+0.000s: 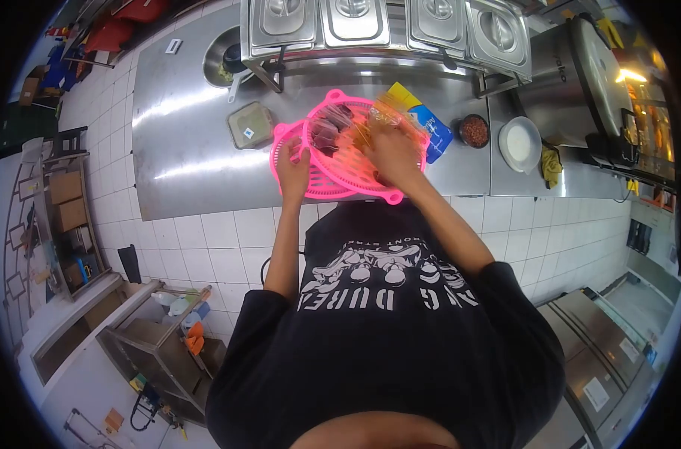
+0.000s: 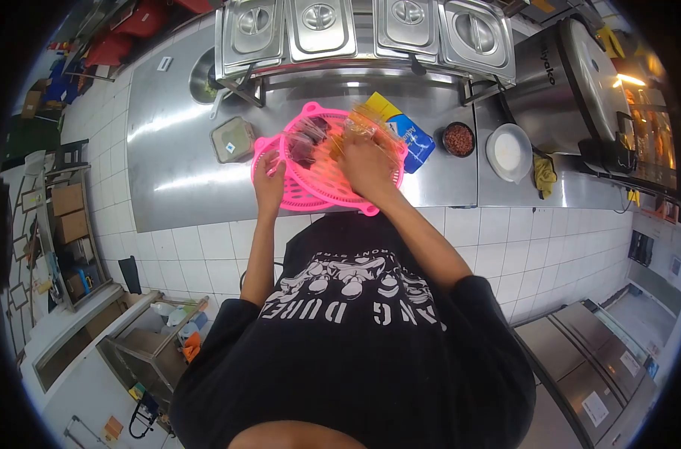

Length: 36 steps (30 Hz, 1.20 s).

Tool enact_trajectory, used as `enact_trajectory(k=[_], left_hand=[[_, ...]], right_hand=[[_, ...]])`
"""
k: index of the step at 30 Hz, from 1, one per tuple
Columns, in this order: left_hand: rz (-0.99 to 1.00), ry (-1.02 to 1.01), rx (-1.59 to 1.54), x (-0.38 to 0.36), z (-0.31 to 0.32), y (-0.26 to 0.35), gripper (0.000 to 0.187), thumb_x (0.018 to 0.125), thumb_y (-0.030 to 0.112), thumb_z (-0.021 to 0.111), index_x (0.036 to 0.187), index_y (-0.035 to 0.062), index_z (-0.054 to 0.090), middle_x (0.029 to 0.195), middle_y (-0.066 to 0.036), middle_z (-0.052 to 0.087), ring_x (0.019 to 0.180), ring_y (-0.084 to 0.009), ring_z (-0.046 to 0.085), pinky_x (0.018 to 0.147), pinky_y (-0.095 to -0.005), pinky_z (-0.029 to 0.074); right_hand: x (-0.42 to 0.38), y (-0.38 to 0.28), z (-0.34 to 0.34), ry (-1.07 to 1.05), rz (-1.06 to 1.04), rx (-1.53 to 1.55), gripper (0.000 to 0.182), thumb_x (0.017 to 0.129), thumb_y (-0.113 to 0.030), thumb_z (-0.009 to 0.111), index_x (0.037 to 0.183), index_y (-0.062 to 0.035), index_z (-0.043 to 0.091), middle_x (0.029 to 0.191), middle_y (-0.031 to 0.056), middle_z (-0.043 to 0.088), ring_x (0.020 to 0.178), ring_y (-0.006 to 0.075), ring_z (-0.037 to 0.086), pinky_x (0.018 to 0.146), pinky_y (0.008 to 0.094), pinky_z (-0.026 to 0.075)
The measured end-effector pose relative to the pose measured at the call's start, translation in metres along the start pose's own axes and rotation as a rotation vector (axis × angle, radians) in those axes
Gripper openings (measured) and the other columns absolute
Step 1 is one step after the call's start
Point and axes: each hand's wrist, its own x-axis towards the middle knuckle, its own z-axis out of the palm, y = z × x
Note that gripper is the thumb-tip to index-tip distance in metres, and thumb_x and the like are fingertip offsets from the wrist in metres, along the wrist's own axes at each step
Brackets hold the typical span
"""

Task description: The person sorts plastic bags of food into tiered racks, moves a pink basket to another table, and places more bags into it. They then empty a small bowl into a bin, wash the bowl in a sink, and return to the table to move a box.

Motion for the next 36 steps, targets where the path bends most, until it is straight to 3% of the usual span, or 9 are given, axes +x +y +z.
enact_trajectory(k=[2,5,6,8,11,14,22,28,36], left_hand=[[0.078,0.154,-0.066,0.0,0.004,0.004,0.033,0.087,0.01,0.061,0.119,0.0016,0.055,0.114,-0.01,0.059,0.105,-0.0219,0.056,0.088,-0.0347,0.046],[0.168,0.268,-0.021,-0.004,0.003,0.018,0.031,0.086,0.009,0.061,0.116,0.0032,0.056,0.113,-0.009,0.057,0.103,-0.0214,0.055,0.084,-0.0339,0.046],[0.163,0.274,-0.024,-0.006,0.005,0.018,0.031,0.086,0.009,0.061,0.116,0.0032,0.056,0.113,-0.009,0.057,0.103,-0.0214,0.055,0.084,-0.0339,0.046],[0.185,0.307,-0.046,-0.008,0.006,0.019,0.029,0.086,0.007,0.061,0.114,0.0039,0.056,0.112,-0.01,0.056,0.101,-0.0213,0.054,0.081,-0.0328,0.046],[0.192,0.337,-0.018,-0.018,0.006,0.036,0.026,0.086,0.007,0.06,0.111,0.0044,0.056,0.111,-0.009,0.056,0.099,-0.0211,0.054,0.079,-0.0322,0.045],[0.246,0.36,-0.017,-0.025,0.01,0.046,0.025,0.085,0.005,0.06,0.11,0.0042,0.056,0.109,-0.009,0.056,0.098,-0.0211,0.054,0.078,-0.0315,0.045],[0.348,0.273,0.029,-0.035,0.029,0.049,0.023,0.087,0.006,0.061,0.109,0.0047,0.057,0.112,-0.008,0.053,0.097,-0.0174,0.054,0.073,-0.0291,0.046],[0.318,0.239,-0.009,-0.045,0.031,0.049,0.024,0.086,0.005,0.061,0.109,0.0052,0.057,0.109,-0.008,0.053,0.093,-0.0175,0.055,0.071,-0.0289,0.046],[0.239,0.308,-0.01,-0.051,0.035,0.039,0.025,0.084,0.004,0.062,0.108,0.0048,0.057,0.108,-0.01,0.055,0.095,-0.0222,0.054,0.074,-0.0323,0.045]], right_hand=[[0.005,0.004,0.036,0.269,-0.107,-0.142,0.041,0.082,-0.021,0.061,0.115,0.0039,0.058,0.1,0.0218,0.063,0.098,0.0356,0.061,0.083,0.0432,0.05],[0.011,0.014,0.053,0.323,-0.148,-0.151,0.046,0.078,-0.015,0.062,0.118,0.0064,0.051,0.099,0.0203,0.063,0.091,0.0354,0.063,0.078,0.0451,0.051],[0.011,0.012,0.047,0.318,-0.153,-0.155,0.046,0.078,-0.015,0.062,0.118,0.0064,0.051,0.099,0.0203,0.063,0.091,0.0354,0.063,0.078,0.0451,0.051],[0.011,0.004,0.027,0.005,0.023,-0.098,0.035,0.08,-0.012,0.059,0.112,0.0023,0.057,0.102,0.0209,0.062,0.096,0.036,0.061,0.077,0.0469,0.051],[0.009,0.012,0.009,0.092,-0.007,0.125,0.021,0.078,-0.014,0.058,0.093,-0.0002,0.061,0.097,0.0204,0.061,0.099,0.0365,0.057,0.081,0.048,0.046],[0.013,0.016,-0.019,0.124,-0.018,0.012,0.018,0.078,-0.013,0.061,0.092,-0.001,0.062,0.096,0.0184,0.059,0.093,0.0355,0.057,0.078,0.0444,0.048],[0.035,0.031,-0.009,0.267,0.02,-0.031,0.048,0.073,-0.017,0.072,0.116,-0.0036,0.054,0.129,0.017,0.046,0.117,0.0394,0.041,0.089,0.0514,0.038],[0.042,0.034,-0.013,0.14,-0.023,-0.008,0.053,0.073,-0.018,0.072,0.121,-0.0037,0.054,0.118,0.0156,0.057,0.11,0.0358,0.05,0.089,0.0492,0.038],[0.048,0.032,-0.016,0.008,-0.126,0.026,0.027,0.079,-0.02,0.064,0.098,-0.0009,0.067,0.096,0.0173,0.066,0.1,0.0341,0.057,0.087,0.0476,0.038]])
